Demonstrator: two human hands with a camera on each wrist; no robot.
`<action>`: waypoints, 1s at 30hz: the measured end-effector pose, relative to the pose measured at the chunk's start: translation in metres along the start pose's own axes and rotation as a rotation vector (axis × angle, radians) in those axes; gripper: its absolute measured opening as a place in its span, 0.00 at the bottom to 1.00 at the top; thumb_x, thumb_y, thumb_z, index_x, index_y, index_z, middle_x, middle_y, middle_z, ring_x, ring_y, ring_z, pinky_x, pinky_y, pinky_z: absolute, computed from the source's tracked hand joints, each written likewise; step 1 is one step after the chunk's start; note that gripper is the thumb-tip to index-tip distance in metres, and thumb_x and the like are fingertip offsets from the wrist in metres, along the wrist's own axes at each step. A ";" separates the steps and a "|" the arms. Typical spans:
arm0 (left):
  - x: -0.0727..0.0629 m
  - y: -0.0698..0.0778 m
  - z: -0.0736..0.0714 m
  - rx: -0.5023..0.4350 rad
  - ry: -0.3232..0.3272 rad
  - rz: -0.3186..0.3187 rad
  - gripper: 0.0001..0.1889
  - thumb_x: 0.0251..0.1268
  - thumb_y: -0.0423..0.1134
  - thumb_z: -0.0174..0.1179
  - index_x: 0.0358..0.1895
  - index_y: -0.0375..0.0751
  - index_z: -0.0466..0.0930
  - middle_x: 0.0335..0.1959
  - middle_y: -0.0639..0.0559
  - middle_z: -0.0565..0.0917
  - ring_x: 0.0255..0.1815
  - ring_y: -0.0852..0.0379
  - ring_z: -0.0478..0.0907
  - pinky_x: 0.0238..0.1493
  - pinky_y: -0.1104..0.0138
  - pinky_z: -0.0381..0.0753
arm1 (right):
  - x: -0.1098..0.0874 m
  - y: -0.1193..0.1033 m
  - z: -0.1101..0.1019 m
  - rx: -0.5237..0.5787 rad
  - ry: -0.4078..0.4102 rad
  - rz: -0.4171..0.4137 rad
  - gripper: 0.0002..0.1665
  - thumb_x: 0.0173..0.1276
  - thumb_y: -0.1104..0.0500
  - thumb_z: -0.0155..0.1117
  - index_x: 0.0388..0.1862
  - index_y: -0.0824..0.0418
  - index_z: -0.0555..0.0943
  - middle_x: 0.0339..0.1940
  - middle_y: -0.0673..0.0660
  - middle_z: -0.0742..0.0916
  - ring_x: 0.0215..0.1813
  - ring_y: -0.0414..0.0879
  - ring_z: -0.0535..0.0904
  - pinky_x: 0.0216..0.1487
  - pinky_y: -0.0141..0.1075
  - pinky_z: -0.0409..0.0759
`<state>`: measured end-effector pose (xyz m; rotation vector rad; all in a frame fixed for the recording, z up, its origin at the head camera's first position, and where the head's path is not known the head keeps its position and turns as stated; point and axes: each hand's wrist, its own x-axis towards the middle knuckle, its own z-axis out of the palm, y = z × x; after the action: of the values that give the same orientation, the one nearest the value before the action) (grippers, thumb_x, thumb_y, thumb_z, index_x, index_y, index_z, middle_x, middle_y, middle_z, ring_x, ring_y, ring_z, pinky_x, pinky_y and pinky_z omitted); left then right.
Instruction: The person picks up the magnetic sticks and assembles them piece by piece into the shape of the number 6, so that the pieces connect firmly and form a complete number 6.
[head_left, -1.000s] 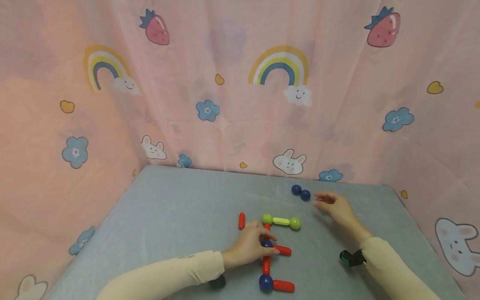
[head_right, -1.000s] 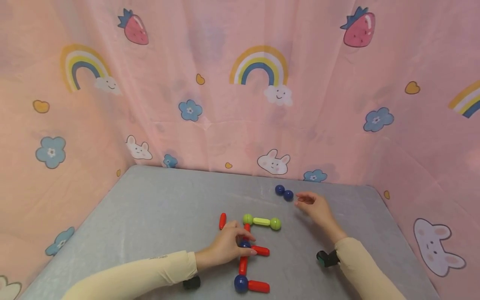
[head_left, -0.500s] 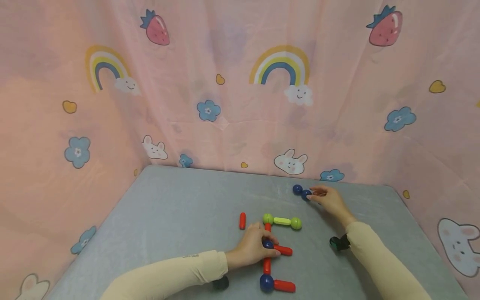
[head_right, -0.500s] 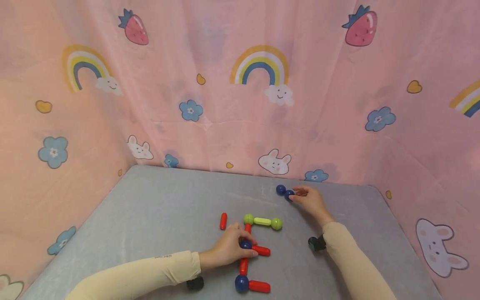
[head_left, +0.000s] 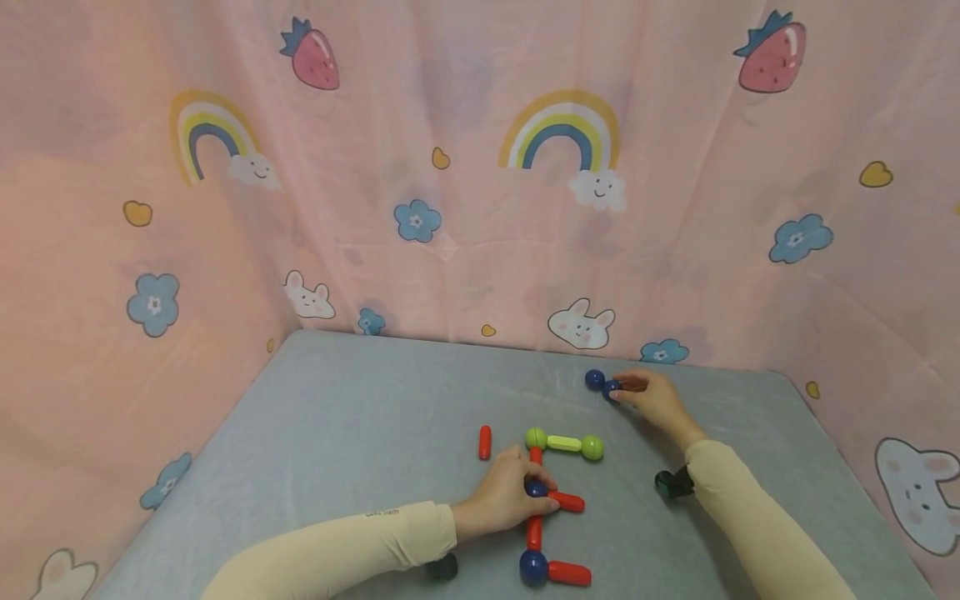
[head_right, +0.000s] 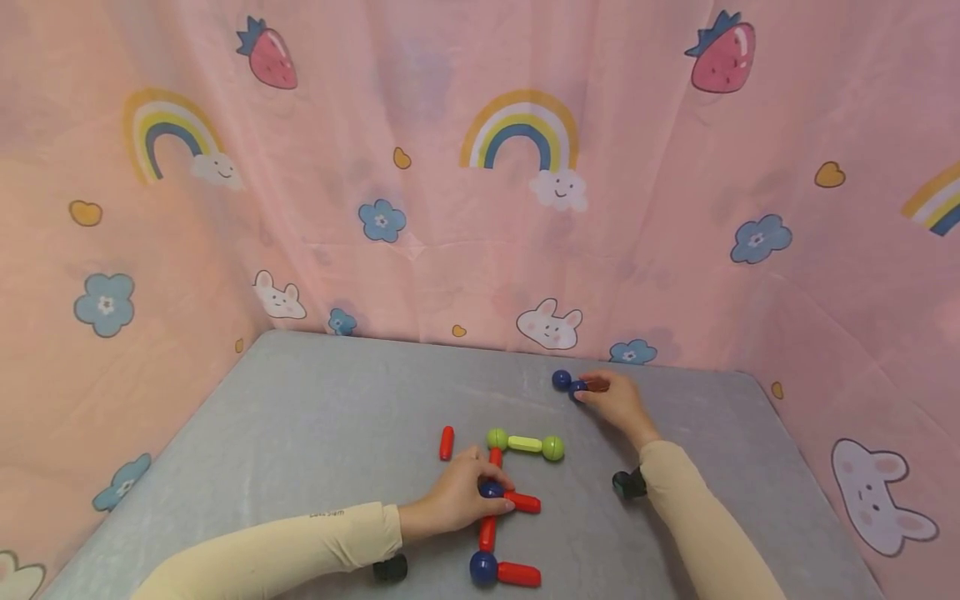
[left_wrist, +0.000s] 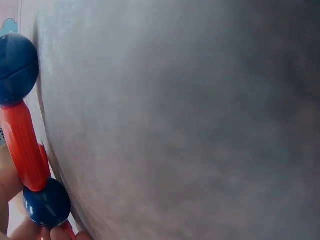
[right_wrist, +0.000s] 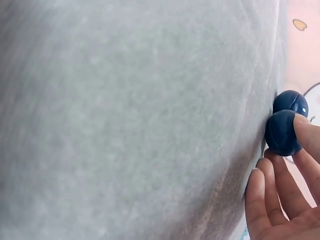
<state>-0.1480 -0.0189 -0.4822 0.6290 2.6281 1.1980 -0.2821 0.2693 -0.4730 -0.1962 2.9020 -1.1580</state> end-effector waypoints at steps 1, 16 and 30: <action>0.000 0.000 0.000 0.002 0.000 -0.002 0.10 0.55 0.45 0.74 0.40 0.49 0.90 0.32 0.58 0.71 0.34 0.66 0.62 0.31 0.75 0.59 | 0.000 0.000 0.000 0.000 0.000 -0.005 0.26 0.69 0.55 0.66 0.62 0.66 0.78 0.59 0.69 0.83 0.59 0.64 0.79 0.59 0.56 0.79; -0.001 0.001 0.001 -0.009 0.005 -0.022 0.09 0.56 0.45 0.73 0.39 0.49 0.90 0.33 0.58 0.69 0.33 0.65 0.62 0.30 0.75 0.59 | -0.009 0.000 0.001 0.029 0.020 0.013 0.25 0.70 0.56 0.65 0.61 0.68 0.77 0.60 0.71 0.82 0.61 0.64 0.78 0.58 0.54 0.79; 0.000 0.004 0.000 0.015 -0.001 -0.018 0.10 0.54 0.44 0.74 0.39 0.47 0.90 0.35 0.57 0.73 0.34 0.66 0.64 0.32 0.77 0.61 | -0.043 -0.006 -0.003 0.023 0.020 -0.019 0.24 0.69 0.54 0.67 0.58 0.67 0.79 0.56 0.69 0.85 0.52 0.57 0.82 0.43 0.35 0.81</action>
<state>-0.1464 -0.0167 -0.4797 0.6074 2.6380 1.1742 -0.2389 0.2721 -0.4683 -0.2133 2.9079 -1.2030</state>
